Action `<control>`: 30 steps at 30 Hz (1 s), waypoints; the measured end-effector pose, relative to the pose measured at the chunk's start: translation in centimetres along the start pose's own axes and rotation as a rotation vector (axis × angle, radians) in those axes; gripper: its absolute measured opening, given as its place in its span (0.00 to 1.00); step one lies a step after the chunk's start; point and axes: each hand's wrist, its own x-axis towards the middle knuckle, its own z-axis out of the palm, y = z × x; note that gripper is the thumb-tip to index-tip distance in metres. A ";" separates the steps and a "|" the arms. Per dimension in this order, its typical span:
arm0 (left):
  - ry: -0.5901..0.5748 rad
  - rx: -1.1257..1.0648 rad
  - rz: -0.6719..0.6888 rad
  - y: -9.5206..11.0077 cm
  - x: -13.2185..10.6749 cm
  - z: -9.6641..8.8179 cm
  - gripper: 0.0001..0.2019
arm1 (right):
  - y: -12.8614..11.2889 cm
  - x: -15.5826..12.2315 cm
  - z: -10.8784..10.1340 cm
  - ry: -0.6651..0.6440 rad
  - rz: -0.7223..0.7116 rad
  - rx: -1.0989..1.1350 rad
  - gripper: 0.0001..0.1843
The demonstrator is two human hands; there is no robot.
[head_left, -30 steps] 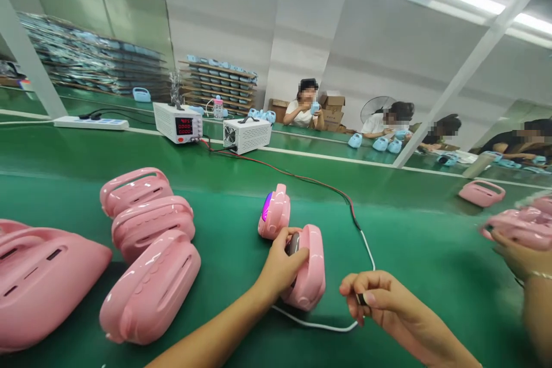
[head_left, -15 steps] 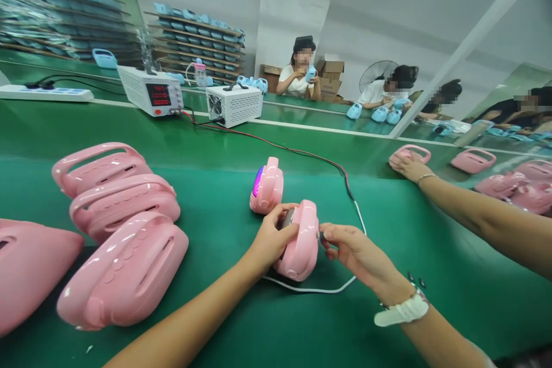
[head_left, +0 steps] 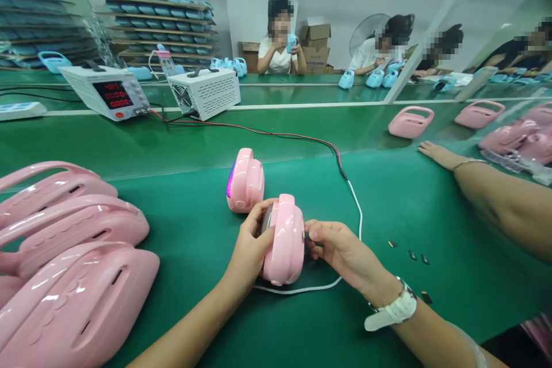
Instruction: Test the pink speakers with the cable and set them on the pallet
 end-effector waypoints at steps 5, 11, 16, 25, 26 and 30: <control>0.045 0.080 0.006 -0.3 -0.3 0.0 0.22 | 0.3 -0.3 0.1 0.035 0.027 0.011 0.10; 0.080 0.143 0.002 -0.8 -0.2 -0.3 0.20 | 0.1 -0.7 0.1 0.053 0.011 -0.070 0.13; 0.076 0.171 0.011 -0.7 -0.2 -0.3 0.17 | -0.3 -0.8 0.5 0.058 -0.014 -0.061 0.11; 0.046 0.161 0.031 -0.7 -0.2 -0.3 0.19 | -0.6 -0.6 0.4 0.030 -0.010 -0.053 0.10; 0.047 0.163 0.030 -0.7 -0.2 -0.3 0.19 | -0.5 -0.6 0.4 0.033 -0.020 -0.054 0.10; 0.040 0.170 0.037 -0.4 -0.2 -0.2 0.20 | -0.4 -0.5 0.2 -0.005 -0.046 -0.049 0.12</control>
